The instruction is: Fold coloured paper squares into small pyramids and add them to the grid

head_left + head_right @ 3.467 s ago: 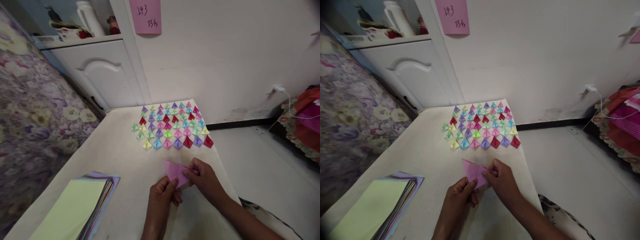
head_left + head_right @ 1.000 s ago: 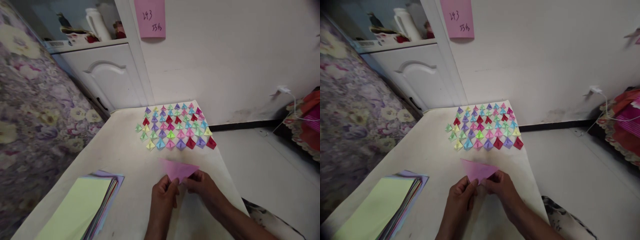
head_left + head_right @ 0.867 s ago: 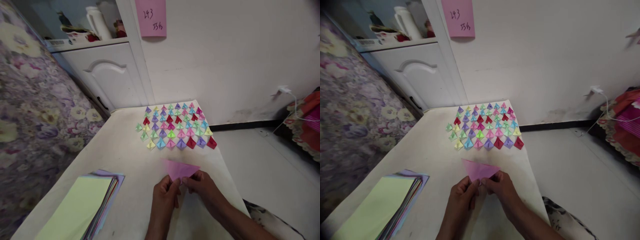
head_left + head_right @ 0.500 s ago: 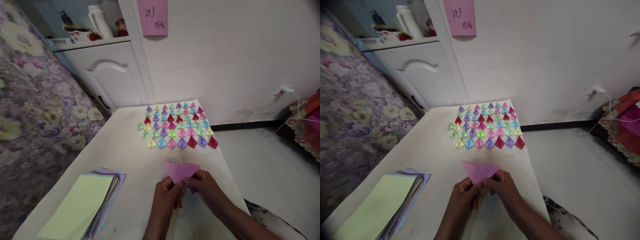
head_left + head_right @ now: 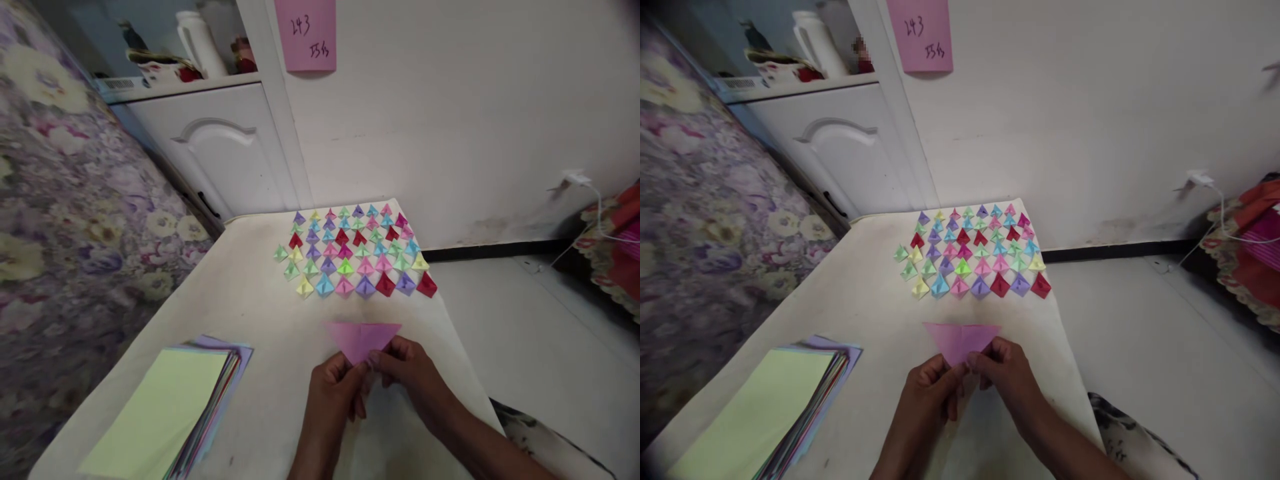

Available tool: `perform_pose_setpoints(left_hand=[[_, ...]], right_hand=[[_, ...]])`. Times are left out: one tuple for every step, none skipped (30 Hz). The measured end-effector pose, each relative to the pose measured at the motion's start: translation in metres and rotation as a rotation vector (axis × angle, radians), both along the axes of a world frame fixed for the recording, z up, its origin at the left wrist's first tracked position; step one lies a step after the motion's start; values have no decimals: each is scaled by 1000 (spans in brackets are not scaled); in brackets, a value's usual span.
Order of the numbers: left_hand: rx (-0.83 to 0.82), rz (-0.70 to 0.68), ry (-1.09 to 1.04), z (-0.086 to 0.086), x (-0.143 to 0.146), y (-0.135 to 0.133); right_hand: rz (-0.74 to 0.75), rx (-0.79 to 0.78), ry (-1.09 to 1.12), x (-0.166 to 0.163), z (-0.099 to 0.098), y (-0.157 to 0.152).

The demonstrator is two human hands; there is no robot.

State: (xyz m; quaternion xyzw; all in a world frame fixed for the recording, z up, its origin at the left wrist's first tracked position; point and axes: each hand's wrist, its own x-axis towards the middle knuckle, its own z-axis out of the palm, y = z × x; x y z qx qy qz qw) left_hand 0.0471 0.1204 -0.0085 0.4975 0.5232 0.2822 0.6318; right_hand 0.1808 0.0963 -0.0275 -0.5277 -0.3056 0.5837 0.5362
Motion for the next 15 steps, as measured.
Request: perform_pose_setpoints(left_hand=[[13, 4, 9, 0, 0, 0], [31, 9, 19, 0, 1, -1], [51, 15, 27, 0, 1, -2], [71, 20, 33, 0, 2, -3], [86, 21, 39, 0, 3, -4], [96, 13, 44, 0, 4, -5], [103, 0, 50, 0, 4, -6], [110, -11, 57, -1, 5, -7], [114, -18, 62, -3, 5, -7], [111, -26, 61, -4, 6, -7], [99, -33, 51, -6, 6, -7], [83, -40, 37, -7, 6, -6], [64, -49, 20, -8, 5, -6], [47, -62, 4, -9, 5, -5], [33, -75, -7, -10, 4, -4]], right_hand=[[0, 4, -1, 0, 1, 0], [2, 6, 4, -1, 2, 0], [13, 7, 20, -1, 4, 0], [26, 7, 42, -2, 5, 0], [44, 7, 64, -2, 5, 0], [58, 9, 83, -3, 5, 1], [64, 13, 97, -4, 4, 1], [62, 20, 107, -4, 3, 1], [55, 26, 117, -5, 1, 1], [47, 33, 128, -5, 0, 1], [40, 39, 140, -5, -2, 1], [28, 44, 149, -5, -4, 1], [19, 46, 155, -4, -4, 2], [6, 47, 157, -4, -5, 2], [-9, 45, 156, -3, -4, 2]])
